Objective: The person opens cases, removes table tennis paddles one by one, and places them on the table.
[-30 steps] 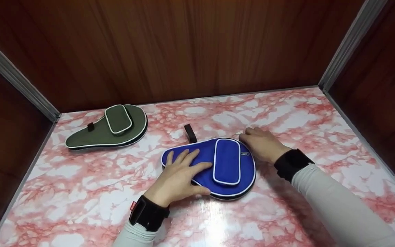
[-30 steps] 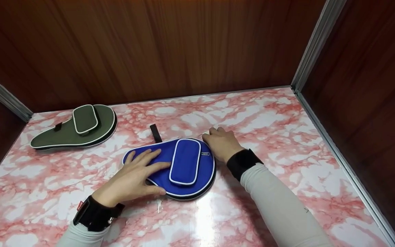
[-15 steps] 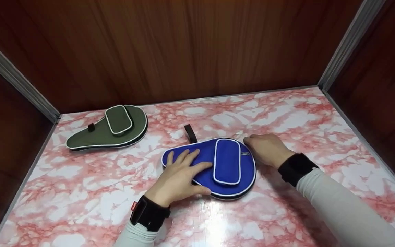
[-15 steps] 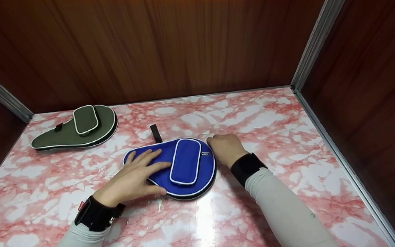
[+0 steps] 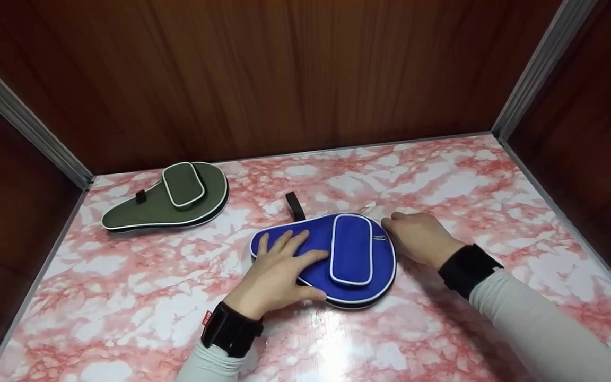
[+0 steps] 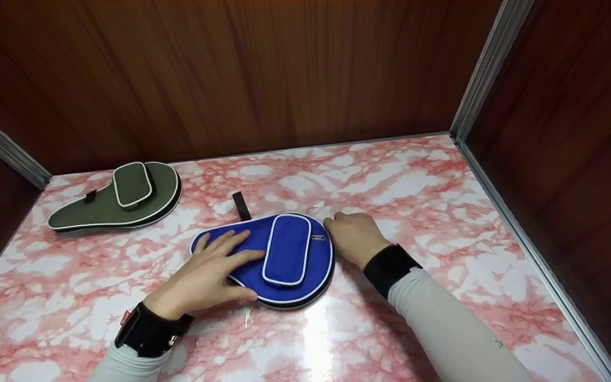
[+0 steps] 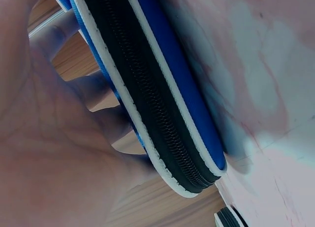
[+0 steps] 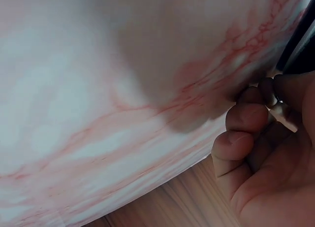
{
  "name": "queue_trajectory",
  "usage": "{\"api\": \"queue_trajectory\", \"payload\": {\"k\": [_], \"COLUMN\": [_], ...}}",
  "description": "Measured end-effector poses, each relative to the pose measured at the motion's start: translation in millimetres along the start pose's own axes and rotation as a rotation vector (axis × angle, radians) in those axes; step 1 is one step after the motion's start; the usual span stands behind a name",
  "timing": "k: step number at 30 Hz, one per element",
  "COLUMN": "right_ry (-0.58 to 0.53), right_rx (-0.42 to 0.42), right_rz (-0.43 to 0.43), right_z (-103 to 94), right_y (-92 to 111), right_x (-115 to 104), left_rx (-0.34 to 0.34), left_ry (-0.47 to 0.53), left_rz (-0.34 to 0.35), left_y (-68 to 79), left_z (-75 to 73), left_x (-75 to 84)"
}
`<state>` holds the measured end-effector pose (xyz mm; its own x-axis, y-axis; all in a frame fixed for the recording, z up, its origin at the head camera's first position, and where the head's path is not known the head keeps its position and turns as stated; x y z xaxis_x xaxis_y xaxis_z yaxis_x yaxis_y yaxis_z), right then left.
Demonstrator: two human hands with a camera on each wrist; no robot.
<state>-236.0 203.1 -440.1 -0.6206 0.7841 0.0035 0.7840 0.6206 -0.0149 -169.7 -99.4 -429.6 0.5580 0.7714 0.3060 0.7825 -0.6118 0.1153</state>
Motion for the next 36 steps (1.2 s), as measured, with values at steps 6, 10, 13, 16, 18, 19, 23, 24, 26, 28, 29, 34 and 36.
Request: {"api": "queue_trajectory", "payload": {"k": [6, 10, 13, 16, 18, 19, 23, 24, 26, 28, 29, 34, 36], "right_ry": [-0.026, -0.041, -0.061, -0.073, -0.075, -0.074, -0.071, -0.072, -0.077, -0.083, -0.085, -0.082, -0.078], "right_rx": [-0.002, 0.022, 0.029, 0.025, 0.022, 0.023, 0.027, 0.029, 0.029, 0.030, 0.033, 0.050, 0.056], "right_rz": [-0.005, -0.009, 0.000, 0.018, 0.029, 0.034, 0.038, 0.037, 0.034, 0.033, 0.033, 0.037, 0.037], "right_z": [1.1, 0.9, 0.7, 0.6, 0.5, 0.6, 1.4, 1.9, 2.3, 2.6, 2.6, 2.4, 2.6], "right_y": [6.8, 11.3, 15.0, 19.5, 22.4, 23.7, 28.6, 29.7, 31.8, 33.6, 34.5, 38.5, 40.7], "right_x": [-1.0, -2.2, -3.6, -5.2, -6.4, -7.0, -8.8, -9.1, -10.1, -11.3, -12.0, -15.6, -17.0], "left_rx": [0.001, 0.003, 0.009, 0.008, 0.006, 0.006, 0.004, 0.003, 0.001, -0.001, -0.002, -0.002, -0.001], "left_ry": [0.002, 0.006, 0.008, 0.009, 0.009, 0.010, 0.010, 0.010, 0.008, 0.005, 0.004, 0.003, 0.001], "left_rz": [-0.003, 0.002, 0.003, 0.003, 0.003, 0.004, 0.004, 0.004, 0.001, -0.002, -0.004, -0.006, -0.004], "left_y": [0.0, 0.1, 0.4, 0.9, 1.0, 1.1, 0.7, 0.5, 0.2, 0.0, -0.1, -0.4, -0.4], "left_z": [0.5, 0.0, -0.8, -1.6, -2.1, -2.1, -1.6, -1.2, -0.7, -0.4, -0.4, -0.7, -0.7], "left_x": [-0.3, 0.2, 0.7, 1.5, 2.0, 2.2, 2.2, 2.0, 1.6, 1.2, 1.2, 1.5, 1.8]}}
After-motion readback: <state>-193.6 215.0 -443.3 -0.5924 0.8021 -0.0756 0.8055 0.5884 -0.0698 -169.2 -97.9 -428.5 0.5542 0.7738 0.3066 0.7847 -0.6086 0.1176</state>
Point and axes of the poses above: each hand's wrist, its own y-axis away from the middle knuckle, its own z-axis out of the palm, x = y × z, the point moved 3 cm from there along -y, towards the middle knuckle, and after that the axes turned 10 degrees about -x, right-handed, at the moved point
